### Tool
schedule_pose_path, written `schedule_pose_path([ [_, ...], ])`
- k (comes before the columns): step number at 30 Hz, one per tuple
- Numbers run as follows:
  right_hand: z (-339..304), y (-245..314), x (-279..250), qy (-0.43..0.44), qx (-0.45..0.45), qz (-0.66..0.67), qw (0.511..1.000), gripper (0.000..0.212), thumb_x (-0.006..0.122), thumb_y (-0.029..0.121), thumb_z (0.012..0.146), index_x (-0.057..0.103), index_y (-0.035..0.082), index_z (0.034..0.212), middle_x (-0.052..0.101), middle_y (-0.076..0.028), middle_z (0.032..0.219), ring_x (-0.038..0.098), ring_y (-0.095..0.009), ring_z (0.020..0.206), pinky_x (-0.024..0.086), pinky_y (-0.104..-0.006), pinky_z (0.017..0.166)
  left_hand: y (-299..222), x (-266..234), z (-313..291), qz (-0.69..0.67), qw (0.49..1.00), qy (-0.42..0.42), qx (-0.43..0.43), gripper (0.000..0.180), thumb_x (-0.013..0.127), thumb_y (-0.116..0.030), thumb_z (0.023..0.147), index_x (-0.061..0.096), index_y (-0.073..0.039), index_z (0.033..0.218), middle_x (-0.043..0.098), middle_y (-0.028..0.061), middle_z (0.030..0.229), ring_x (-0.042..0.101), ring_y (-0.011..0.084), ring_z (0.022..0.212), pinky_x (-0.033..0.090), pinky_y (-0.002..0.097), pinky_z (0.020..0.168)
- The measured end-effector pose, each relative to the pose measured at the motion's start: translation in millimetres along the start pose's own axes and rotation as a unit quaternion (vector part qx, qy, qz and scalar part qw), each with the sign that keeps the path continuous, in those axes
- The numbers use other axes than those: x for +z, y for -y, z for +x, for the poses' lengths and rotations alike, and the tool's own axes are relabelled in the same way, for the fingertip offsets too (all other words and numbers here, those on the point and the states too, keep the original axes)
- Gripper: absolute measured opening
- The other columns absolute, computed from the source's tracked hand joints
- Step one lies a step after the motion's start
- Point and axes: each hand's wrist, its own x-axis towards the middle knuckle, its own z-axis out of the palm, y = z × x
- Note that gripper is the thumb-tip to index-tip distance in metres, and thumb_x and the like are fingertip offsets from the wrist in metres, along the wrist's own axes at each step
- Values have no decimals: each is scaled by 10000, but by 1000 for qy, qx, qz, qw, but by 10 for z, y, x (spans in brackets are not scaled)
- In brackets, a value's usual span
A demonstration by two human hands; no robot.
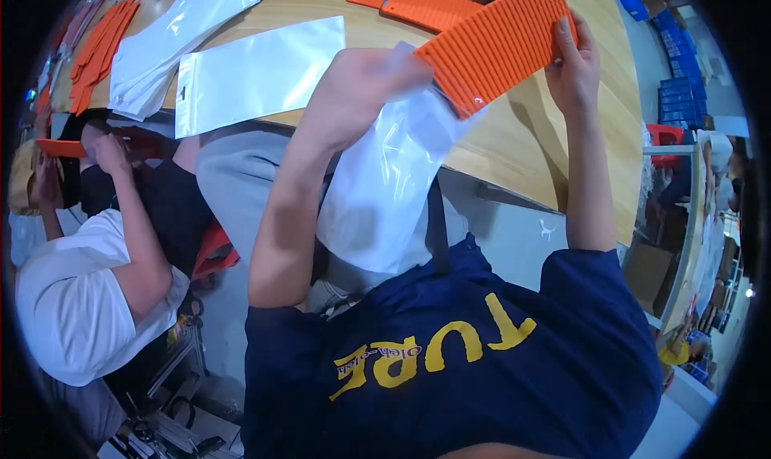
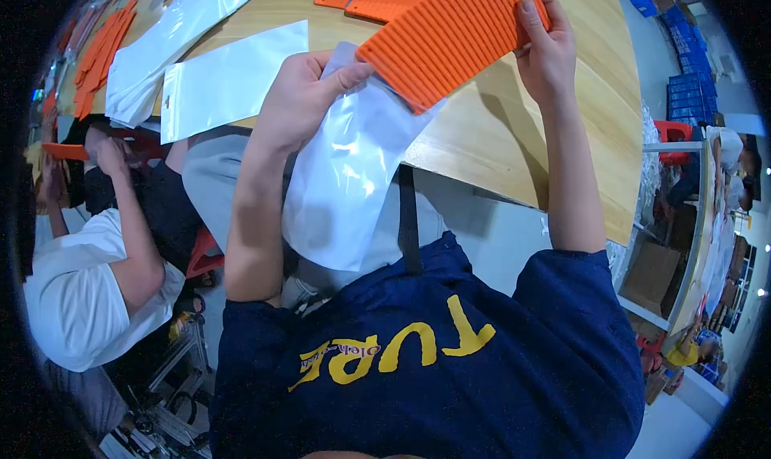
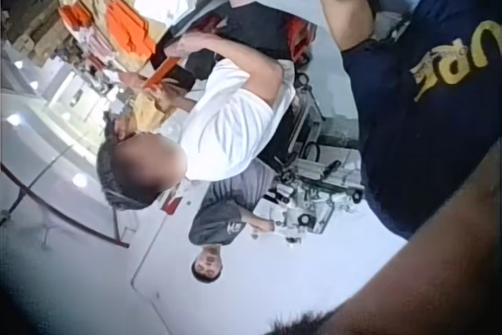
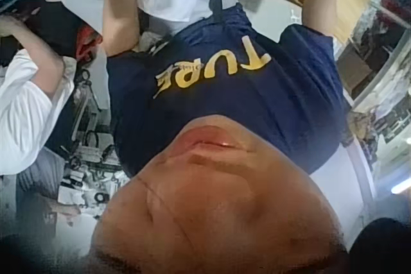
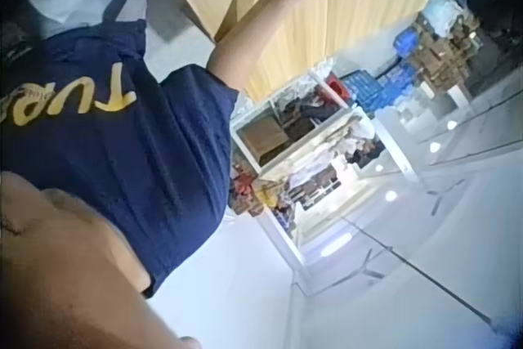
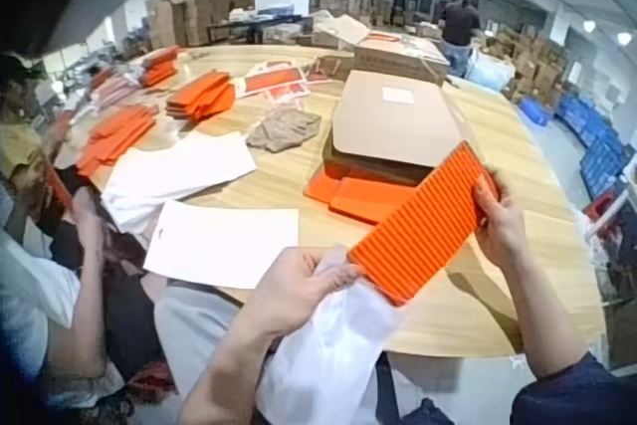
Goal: Placing orange corrugated components into clear plastic bags at a packaging station.
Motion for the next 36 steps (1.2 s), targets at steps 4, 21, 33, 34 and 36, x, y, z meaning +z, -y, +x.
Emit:
schedule_pose_path([
  [4,-51,14,75,3,0,-51,999,394,606,192,1057,525,4,1393,670,-135,1172,683,-150,954,554,-236,824,58,66,2,-18,1000,19,15,352,744,-302,962,755,49,983,669,47,703,514,96,514,406,228,501],
  [21,-149,-68,258,97,53,-124,986,433,635,196,1035,524,32,1420,644,-140,1214,682,-144,941,573,-205,776,88,193,12,-198,970,119,-74,388,641,-323,1034,690,61,1049,718,102,879,680,144,690,561,264,657],
  [33,-411,123,423,138,-7,-240,961,338,612,249,1031,605,23,1282,609,-92,1170,576,-180,1089,444,-320,978,-5,314,-1,-56,994,91,-6,301,740,-172,896,660,64,1066,727,150,902,713,232,759,575,308,720],
  [34,-413,142,400,160,-4,-255,954,322,610,241,1024,613,20,1259,595,-82,1171,551,-190,1121,410,-338,1017,25,344,16,-61,994,85,11,298,735,-169,899,660,64,1067,725,149,901,708,235,761,574,316,728],
  [36,-486,156,468,198,-2,-257,946,319,629,240,1005,622,20,1236,579,-84,1172,544,-205,1128,403,-351,1024,100,353,38,-65,995,69,42,291,723,-164,904,658,66,1070,721,148,898,700,240,764,572,331,744],
])
